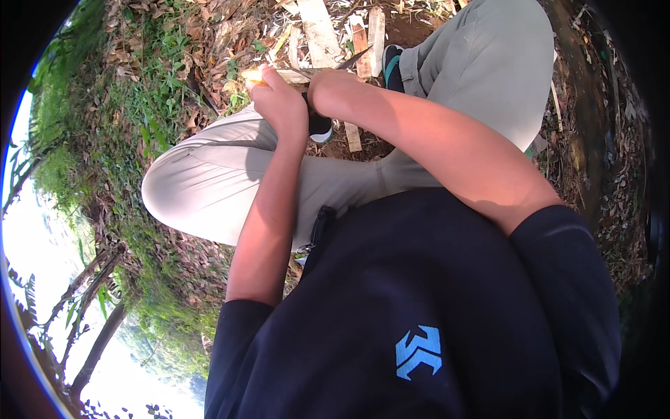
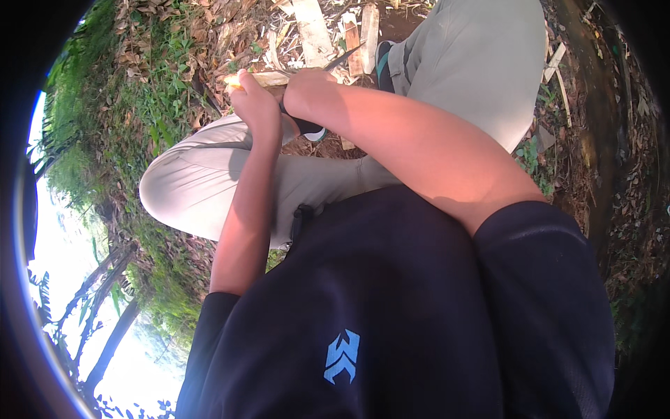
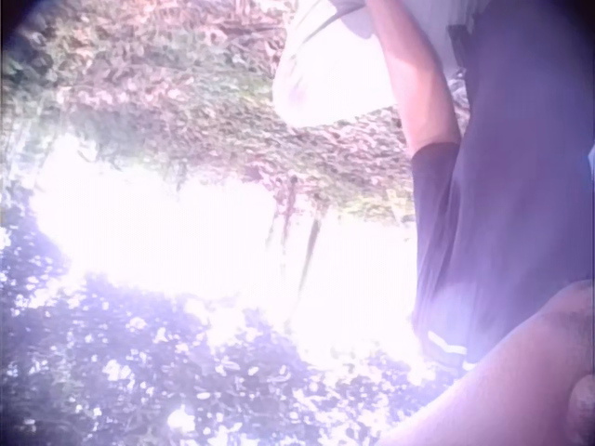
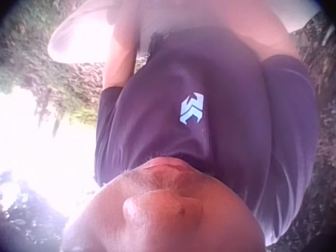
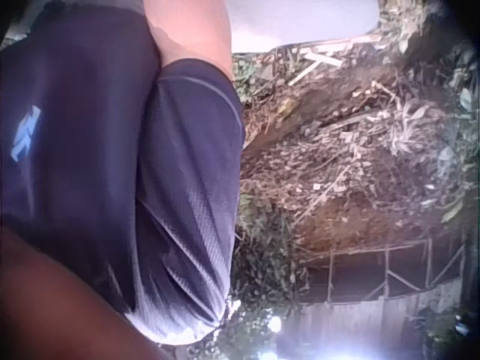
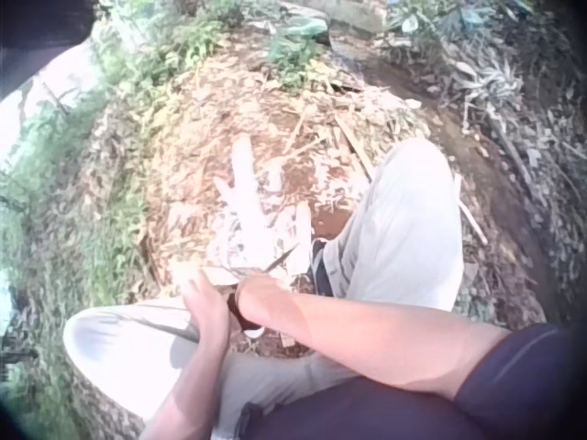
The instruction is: The person sits cross-legged on the ground and uses a knife to shave thin strips from a piece of wood. They hold the wood in their left hand and carefully scrape the blade along its length to create fine wood shavings.
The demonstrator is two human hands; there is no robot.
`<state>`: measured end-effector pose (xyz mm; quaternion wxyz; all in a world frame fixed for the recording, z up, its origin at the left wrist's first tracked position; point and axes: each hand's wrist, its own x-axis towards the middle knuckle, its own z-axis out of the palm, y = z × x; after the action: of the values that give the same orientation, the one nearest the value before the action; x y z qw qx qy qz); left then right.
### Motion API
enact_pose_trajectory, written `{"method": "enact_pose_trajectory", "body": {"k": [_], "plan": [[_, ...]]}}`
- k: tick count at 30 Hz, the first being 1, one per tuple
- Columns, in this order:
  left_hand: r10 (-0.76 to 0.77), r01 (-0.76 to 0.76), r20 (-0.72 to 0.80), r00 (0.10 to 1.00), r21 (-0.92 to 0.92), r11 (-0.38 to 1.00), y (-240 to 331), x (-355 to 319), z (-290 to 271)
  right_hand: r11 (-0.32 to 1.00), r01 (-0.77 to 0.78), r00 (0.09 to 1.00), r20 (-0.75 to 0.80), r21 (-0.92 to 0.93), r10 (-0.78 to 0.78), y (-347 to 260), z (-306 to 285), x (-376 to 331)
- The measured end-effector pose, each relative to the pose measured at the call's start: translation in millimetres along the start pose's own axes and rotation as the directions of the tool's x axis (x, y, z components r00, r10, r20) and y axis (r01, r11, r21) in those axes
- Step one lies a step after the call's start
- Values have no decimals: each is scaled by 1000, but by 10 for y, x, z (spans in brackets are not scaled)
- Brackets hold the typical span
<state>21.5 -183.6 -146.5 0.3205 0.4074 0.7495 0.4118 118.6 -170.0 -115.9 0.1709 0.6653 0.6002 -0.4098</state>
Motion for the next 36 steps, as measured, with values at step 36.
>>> {"method": "enact_pose_trajectory", "body": {"k": [36], "plan": [[-40, 39, -43, 998, -17, 999, 16, -21, -79, 962, 201, 978, 86, -184, -188, 354, 508, 623]]}}
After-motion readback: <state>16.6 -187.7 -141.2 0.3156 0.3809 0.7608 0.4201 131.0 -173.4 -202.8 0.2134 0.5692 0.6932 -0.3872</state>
